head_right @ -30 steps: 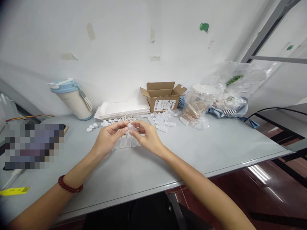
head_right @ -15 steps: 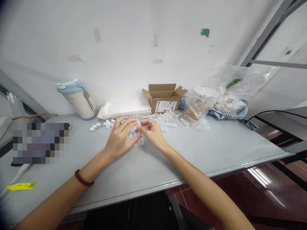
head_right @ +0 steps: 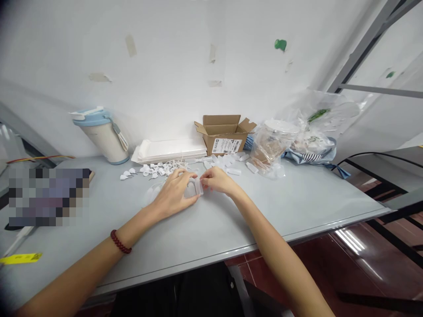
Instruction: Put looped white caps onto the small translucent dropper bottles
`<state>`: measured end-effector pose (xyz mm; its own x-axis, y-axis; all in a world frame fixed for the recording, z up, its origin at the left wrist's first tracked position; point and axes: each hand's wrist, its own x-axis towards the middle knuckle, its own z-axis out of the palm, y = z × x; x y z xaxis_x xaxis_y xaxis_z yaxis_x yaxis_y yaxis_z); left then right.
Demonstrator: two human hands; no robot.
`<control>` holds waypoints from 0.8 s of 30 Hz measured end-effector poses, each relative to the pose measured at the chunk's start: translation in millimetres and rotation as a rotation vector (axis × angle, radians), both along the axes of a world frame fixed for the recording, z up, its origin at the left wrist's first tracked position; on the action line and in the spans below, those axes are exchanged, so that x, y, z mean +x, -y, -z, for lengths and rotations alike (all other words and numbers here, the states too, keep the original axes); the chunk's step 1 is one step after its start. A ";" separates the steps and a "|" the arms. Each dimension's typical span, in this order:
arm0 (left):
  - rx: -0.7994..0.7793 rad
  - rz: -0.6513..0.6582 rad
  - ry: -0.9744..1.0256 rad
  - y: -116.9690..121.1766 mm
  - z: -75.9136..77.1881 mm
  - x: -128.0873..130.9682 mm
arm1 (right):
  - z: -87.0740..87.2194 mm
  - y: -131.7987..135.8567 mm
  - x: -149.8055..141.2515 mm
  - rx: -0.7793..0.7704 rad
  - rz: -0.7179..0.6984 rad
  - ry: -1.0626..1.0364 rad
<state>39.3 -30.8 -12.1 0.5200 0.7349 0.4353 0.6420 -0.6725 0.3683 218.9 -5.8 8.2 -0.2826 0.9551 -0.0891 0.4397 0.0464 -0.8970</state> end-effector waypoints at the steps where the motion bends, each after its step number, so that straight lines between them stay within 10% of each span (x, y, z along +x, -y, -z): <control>1: -0.013 -0.001 -0.004 0.4 -0.1 0.3 | 0.9 0.1 -0.2 0.004 -0.009 0.011; 24: -0.128 -0.032 -0.120 2.1 -1.0 1.1 | 4.2 -2.6 -5.6 -0.010 -0.058 0.236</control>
